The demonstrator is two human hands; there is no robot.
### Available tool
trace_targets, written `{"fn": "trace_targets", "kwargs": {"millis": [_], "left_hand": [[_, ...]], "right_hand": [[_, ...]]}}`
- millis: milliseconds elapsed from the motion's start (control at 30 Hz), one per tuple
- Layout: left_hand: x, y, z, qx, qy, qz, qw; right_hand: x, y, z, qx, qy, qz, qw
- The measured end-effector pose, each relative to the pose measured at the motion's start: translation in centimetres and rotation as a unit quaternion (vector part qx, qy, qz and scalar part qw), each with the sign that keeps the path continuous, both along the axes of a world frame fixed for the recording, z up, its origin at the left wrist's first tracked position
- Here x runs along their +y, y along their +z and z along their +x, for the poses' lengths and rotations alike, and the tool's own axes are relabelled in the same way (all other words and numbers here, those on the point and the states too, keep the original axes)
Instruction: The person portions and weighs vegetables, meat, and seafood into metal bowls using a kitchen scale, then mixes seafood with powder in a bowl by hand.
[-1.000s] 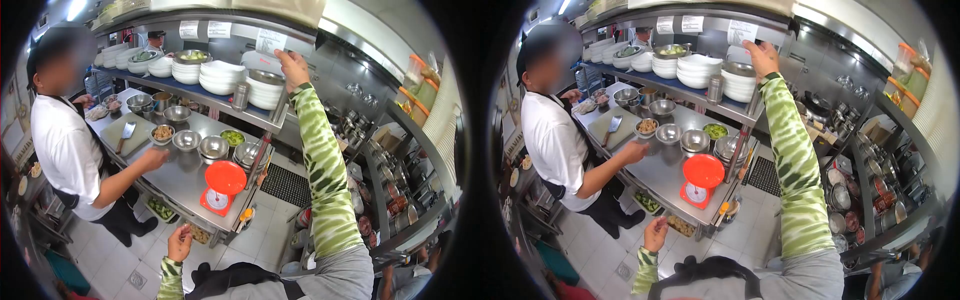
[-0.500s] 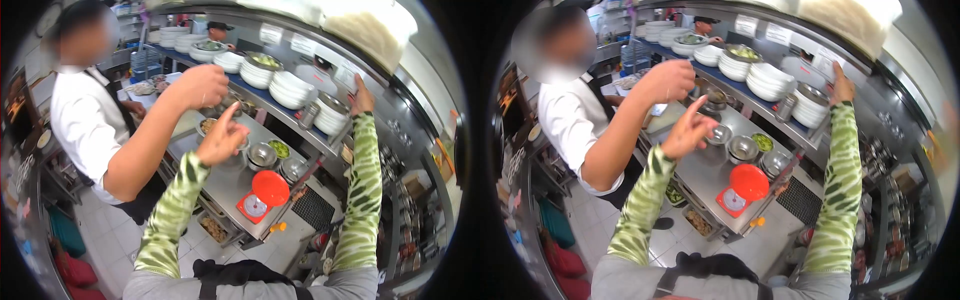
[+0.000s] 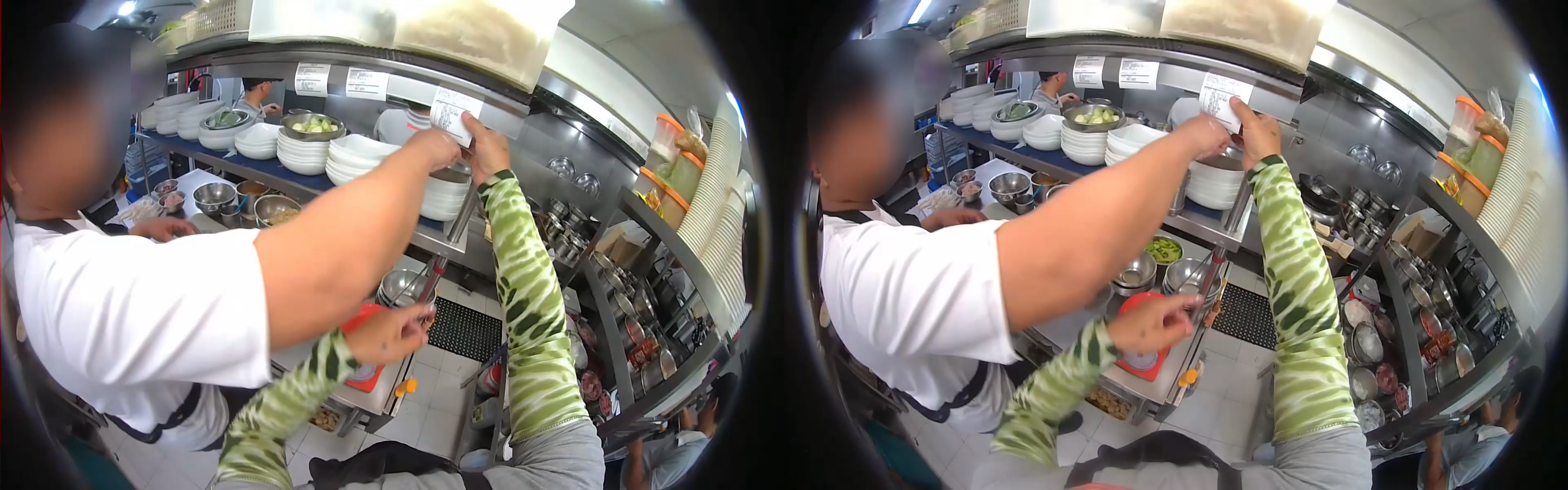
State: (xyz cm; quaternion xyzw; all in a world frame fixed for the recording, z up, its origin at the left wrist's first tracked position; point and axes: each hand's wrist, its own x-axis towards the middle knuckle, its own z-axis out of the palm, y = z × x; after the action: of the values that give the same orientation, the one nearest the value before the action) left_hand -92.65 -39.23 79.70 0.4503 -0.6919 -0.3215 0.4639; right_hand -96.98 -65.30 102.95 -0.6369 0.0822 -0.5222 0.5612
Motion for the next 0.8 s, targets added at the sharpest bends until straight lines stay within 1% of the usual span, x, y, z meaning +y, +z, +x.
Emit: {"fn": "trace_targets", "kwargs": {"millis": [33, 133, 233, 333, 400, 500, 600, 733, 800], "left_hand": [[1.0, -1.2, -0.8, 0.001, 0.005, -0.030, 1.000], [4.4, -3.6, -2.3, 0.013, 0.053, 0.055, 0.997], [6.4, -7.2, -2.7, 0.134, 0.050, 0.082, 0.986], [8.5, -9.2, -2.6, 0.105, 0.111, 0.115, 0.982], [9.3, -9.6, -2.1, 0.067, 0.114, 0.103, 0.986], [10.7, -13.6, -1.5, 0.116, 0.106, 0.140, 0.978], [11.8, -15.9, -1.2, 0.167, 0.101, 0.189, 0.962], [13.4, -13.9, -1.4, 0.253, 0.106, 0.278, 0.921], [13.8, -13.8, -1.2, 0.272, 0.106, 0.279, 0.915]], "right_hand": [[0.1, 0.0, 0.1, -0.012, 0.012, -0.007, 1.000], [0.6, 0.0, 0.1, -0.028, 0.024, -0.026, 0.999], [0.4, -0.1, 0.2, -0.040, 0.023, -0.033, 0.998], [0.3, 0.0, 0.3, -0.032, 0.023, -0.014, 0.999], [-0.7, -0.2, 0.3, -0.013, 0.003, 0.001, 1.000], [-0.8, -0.1, 0.0, 0.014, -0.026, 0.016, 0.999], [0.4, 0.0, -0.2, 0.007, -0.016, 0.026, 1.000], [0.5, 0.0, -0.3, 0.017, -0.025, 0.018, 0.999], [1.7, 0.2, -0.6, 0.017, -0.011, 0.008, 1.000]]}}
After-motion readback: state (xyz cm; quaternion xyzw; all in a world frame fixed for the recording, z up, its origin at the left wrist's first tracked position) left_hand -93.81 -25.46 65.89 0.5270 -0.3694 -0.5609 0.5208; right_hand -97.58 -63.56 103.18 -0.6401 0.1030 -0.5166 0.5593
